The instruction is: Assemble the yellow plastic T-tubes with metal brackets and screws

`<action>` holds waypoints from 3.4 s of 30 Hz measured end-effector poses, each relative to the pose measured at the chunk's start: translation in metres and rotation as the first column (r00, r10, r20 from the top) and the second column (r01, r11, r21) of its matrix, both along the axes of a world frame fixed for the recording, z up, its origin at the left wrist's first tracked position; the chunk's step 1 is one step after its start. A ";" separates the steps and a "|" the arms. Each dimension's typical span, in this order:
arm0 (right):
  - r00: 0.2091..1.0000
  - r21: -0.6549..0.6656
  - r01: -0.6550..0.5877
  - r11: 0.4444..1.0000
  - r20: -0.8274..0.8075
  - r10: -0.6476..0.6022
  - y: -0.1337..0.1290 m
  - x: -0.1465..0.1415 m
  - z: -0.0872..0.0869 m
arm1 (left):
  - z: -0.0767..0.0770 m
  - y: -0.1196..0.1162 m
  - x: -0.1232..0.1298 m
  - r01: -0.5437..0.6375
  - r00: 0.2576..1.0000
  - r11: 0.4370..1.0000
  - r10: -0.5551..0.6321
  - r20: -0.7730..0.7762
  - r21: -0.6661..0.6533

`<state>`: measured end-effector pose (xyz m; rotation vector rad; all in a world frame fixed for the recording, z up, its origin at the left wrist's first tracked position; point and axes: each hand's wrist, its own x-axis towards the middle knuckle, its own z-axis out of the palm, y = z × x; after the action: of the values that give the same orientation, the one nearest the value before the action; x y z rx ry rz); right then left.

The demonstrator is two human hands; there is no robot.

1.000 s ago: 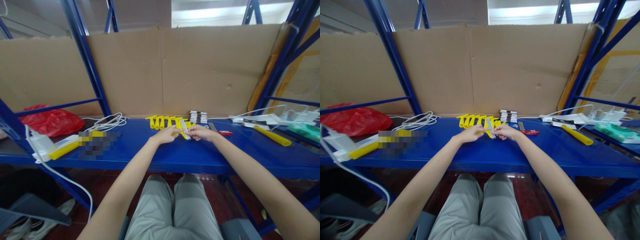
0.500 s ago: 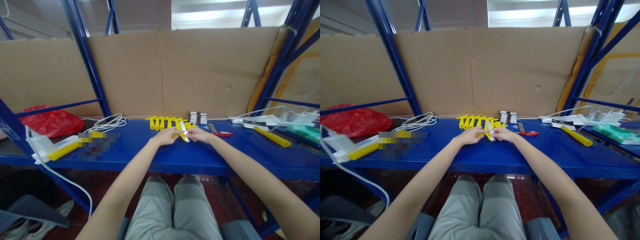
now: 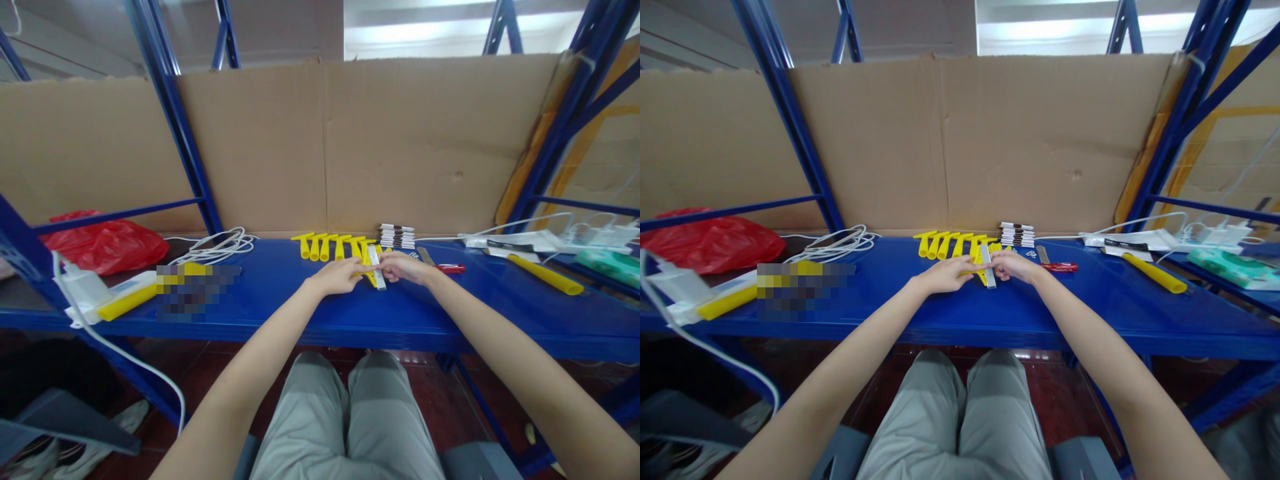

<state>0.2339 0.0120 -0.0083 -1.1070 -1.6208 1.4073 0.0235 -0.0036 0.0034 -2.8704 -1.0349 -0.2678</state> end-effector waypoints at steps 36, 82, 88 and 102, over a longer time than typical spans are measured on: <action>0.957 0.231 -0.079 0.970 0.290 0.009 0.004 0.009 0.000 | -0.001 0.004 -0.003 -0.155 0.988 0.976 0.154 0.020 0.150; 0.916 0.199 -0.192 0.961 0.387 0.103 -0.003 0.008 0.007 | -0.003 0.008 -0.006 -0.031 0.996 0.995 0.022 0.089 0.092; 0.932 0.266 -0.192 0.944 0.351 0.091 0.003 0.003 -0.001 | -0.005 0.010 -0.006 0.004 0.991 0.996 -0.015 0.130 0.089; 0.957 0.366 -0.191 0.911 0.277 0.089 0.000 0.001 0.001 | -0.005 0.012 -0.008 0.006 0.985 0.991 -0.029 0.168 0.135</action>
<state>0.2349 0.0119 -0.0072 -0.9751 -2.0937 0.9884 0.0153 0.0082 -0.0020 -2.7748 -0.9760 -0.5691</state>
